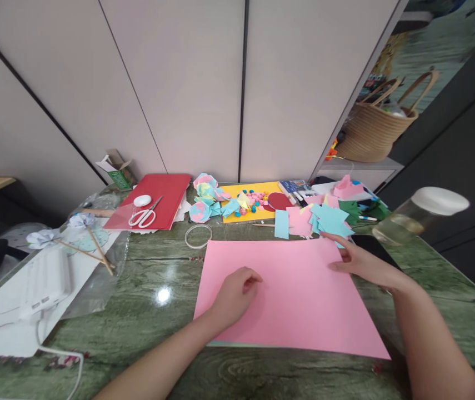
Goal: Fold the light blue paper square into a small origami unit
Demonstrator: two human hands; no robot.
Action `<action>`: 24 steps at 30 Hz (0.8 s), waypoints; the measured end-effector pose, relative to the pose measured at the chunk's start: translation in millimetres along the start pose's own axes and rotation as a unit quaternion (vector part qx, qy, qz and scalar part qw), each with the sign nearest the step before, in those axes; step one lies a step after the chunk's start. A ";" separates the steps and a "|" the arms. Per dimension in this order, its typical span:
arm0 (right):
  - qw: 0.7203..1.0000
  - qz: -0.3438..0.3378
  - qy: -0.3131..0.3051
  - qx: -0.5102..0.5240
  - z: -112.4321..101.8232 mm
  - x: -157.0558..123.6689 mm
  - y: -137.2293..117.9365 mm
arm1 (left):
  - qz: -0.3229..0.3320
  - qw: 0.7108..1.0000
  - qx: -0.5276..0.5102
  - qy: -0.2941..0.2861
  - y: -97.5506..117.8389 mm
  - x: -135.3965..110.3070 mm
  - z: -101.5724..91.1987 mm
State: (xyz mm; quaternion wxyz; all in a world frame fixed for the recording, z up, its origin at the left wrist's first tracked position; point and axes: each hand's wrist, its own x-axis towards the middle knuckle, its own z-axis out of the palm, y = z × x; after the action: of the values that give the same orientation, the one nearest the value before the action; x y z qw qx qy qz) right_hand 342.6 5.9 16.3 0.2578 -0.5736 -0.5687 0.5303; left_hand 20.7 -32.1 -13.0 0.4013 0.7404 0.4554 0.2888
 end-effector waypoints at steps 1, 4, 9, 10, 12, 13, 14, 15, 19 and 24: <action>1.000 0.002 0.013 -0.015 -2.6 -2.1 -0.2 | 0.028 0.998 0.061 -0.003 0.1 -1.3 -0.3; 0.999 0.014 0.029 -0.005 -3.9 -8.9 -6.6 | 0.095 0.970 0.221 -0.031 0.1 -5.8 0.1; 0.994 0.004 -0.003 0.108 3.9 -15.8 -20.0 | 0.106 0.940 0.312 -0.092 -1.8 -9.0 2.3; 0.994 0.000 -0.015 0.106 6.7 -15.5 -21.4 | 0.106 0.938 0.317 -0.095 -2.3 -8.9 2.6; 0.995 -0.025 -0.046 0.080 15.8 -12.8 -23.5 | 0.107 0.936 0.321 -0.097 -3.2 -8.3 3.0; 0.995 -0.049 -0.068 0.061 22.5 -10.5 -24.5 | 0.108 0.935 0.322 -0.098 -3.5 -8.0 3.2; 0.992 -0.083 -0.090 0.039 30.8 -7.6 -25.4 | 0.109 0.935 0.323 -0.096 -3.6 -7.7 3.4; 0.987 -0.116 -0.108 0.019 40.3 -4.2 -26.2 | 0.111 0.935 0.324 -0.094 -3.6 -7.6 3.7; 0.983 -0.169 -0.068 -0.032 82.3 10.4 -24.8 | 0.115 0.937 0.319 -0.081 -1.8 -8.1 4.2; 0.986 -0.146 0.002 0.079 106.5 18.3 -21.0 | 0.115 0.964 0.228 -0.068 1.7 -6.4 4.7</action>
State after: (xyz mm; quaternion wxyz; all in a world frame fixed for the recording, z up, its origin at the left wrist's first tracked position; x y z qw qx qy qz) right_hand 234.8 -5.2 -3.0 0.3783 -0.4627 -0.6021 0.5294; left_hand 22.5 -40.0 -14.4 0.2160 0.8778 0.3921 0.1702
